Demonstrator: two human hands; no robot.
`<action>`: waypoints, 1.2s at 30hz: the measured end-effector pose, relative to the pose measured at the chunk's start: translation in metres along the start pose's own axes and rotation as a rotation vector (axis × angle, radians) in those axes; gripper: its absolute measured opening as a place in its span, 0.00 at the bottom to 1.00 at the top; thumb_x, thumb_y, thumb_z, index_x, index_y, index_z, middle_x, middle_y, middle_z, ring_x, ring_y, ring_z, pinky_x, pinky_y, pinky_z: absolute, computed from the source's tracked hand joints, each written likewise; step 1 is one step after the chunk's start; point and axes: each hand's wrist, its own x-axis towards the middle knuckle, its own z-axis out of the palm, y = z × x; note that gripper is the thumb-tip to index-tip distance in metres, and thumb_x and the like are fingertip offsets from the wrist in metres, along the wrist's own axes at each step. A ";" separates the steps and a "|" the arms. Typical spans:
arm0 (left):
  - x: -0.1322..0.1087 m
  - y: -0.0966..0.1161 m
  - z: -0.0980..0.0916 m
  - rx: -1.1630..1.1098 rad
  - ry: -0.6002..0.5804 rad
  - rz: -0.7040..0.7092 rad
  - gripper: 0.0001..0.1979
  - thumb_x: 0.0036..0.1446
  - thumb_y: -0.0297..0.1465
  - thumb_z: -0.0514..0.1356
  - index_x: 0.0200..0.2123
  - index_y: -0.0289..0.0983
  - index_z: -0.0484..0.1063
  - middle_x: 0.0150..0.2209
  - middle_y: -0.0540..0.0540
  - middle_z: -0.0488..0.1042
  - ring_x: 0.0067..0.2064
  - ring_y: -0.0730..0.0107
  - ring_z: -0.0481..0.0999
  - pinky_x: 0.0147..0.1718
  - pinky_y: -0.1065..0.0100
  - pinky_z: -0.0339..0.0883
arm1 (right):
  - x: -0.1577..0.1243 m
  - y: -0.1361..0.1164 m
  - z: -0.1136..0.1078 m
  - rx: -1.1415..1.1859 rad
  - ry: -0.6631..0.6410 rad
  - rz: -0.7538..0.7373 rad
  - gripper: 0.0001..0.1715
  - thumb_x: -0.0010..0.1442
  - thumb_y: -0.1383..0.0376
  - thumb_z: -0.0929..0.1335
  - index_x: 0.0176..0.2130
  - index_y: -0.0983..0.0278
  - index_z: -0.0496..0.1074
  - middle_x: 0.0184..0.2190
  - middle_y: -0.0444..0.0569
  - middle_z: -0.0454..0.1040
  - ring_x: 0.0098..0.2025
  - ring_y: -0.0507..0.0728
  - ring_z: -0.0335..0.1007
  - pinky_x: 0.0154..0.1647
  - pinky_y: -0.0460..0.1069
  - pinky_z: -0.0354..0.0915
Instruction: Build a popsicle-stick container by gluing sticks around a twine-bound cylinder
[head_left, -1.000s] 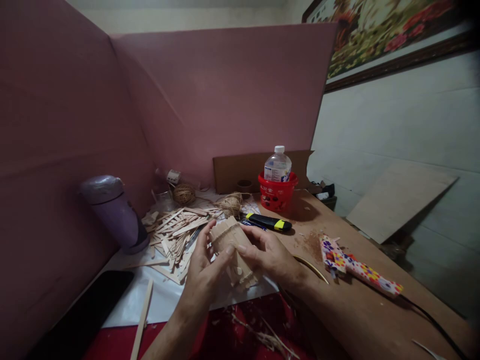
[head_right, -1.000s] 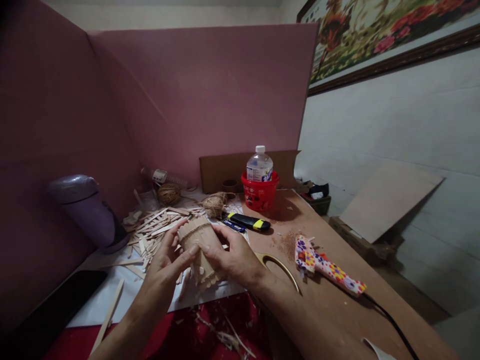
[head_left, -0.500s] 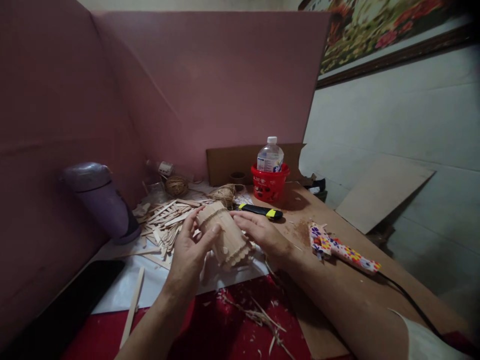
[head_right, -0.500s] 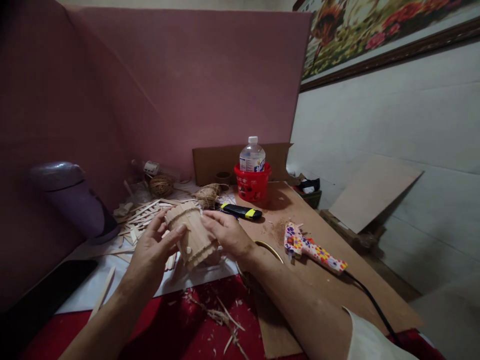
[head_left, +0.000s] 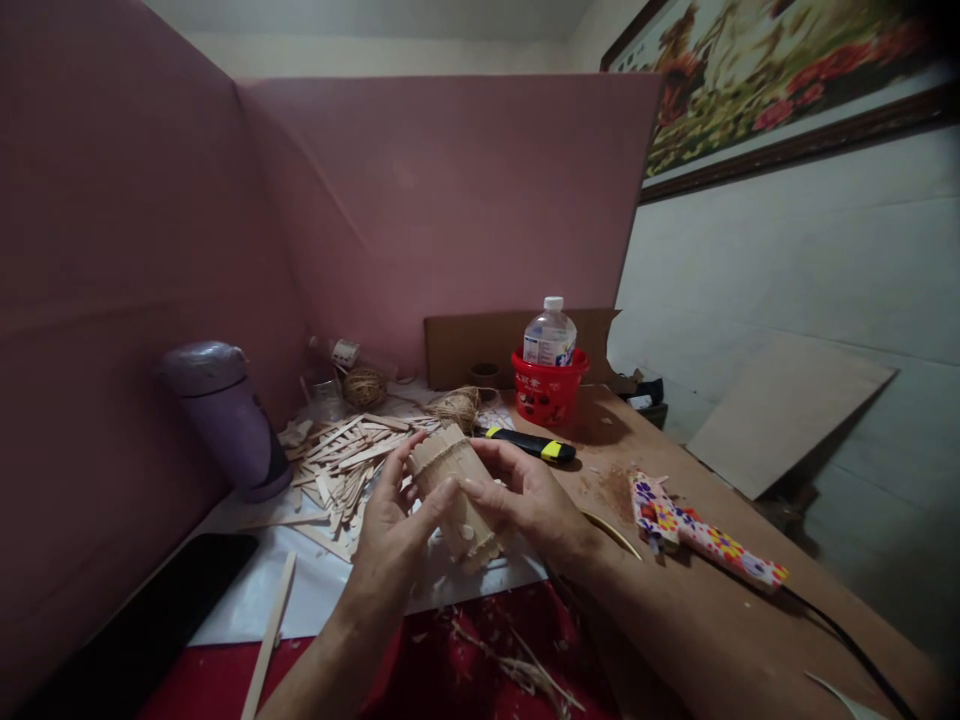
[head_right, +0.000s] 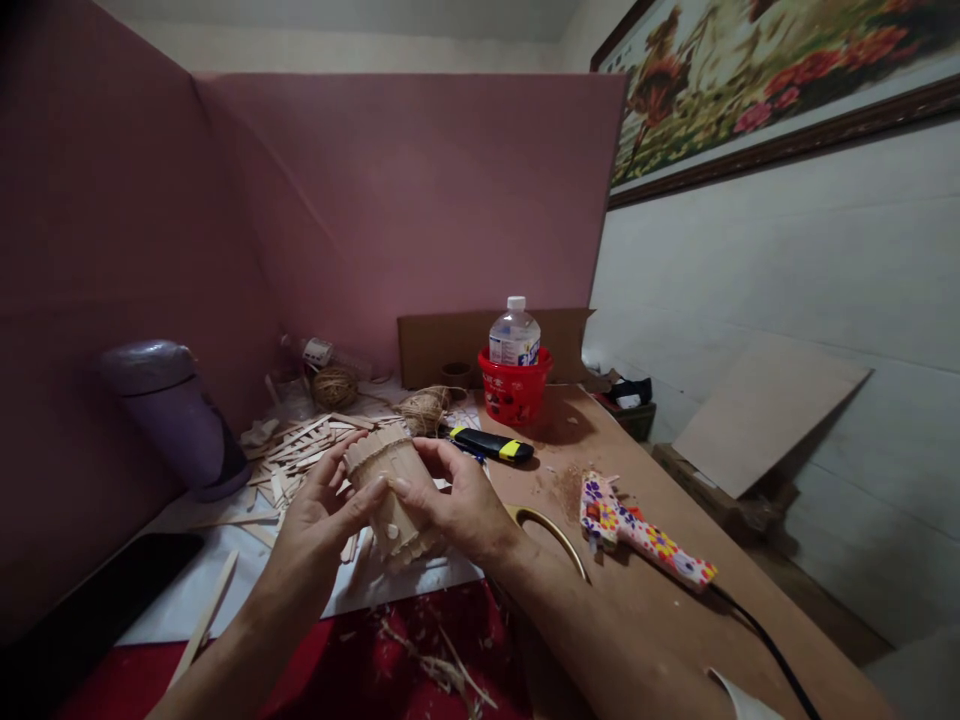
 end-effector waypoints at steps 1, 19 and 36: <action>0.000 0.000 0.000 -0.006 -0.008 0.001 0.30 0.49 0.35 0.67 0.55 0.42 0.64 0.54 0.40 0.71 0.49 0.57 0.75 0.39 0.66 0.73 | 0.000 0.000 0.000 -0.001 0.003 0.002 0.29 0.53 0.55 0.72 0.51 0.64 0.68 0.50 0.58 0.73 0.52 0.63 0.69 0.51 0.59 0.65; -0.003 0.003 0.001 -0.101 -0.024 -0.032 0.38 0.44 0.33 0.70 0.58 0.39 0.61 0.58 0.35 0.67 0.54 0.48 0.72 0.46 0.59 0.71 | -0.002 -0.002 -0.001 -0.014 0.024 0.032 0.31 0.53 0.55 0.73 0.52 0.63 0.66 0.52 0.56 0.72 0.54 0.64 0.68 0.53 0.60 0.64; -0.006 0.005 0.006 -0.079 0.017 -0.093 0.39 0.47 0.36 0.69 0.61 0.38 0.59 0.56 0.34 0.71 0.50 0.49 0.75 0.43 0.59 0.72 | -0.002 -0.003 0.000 -0.023 0.012 0.040 0.29 0.54 0.55 0.72 0.51 0.63 0.67 0.51 0.55 0.72 0.53 0.62 0.68 0.54 0.58 0.63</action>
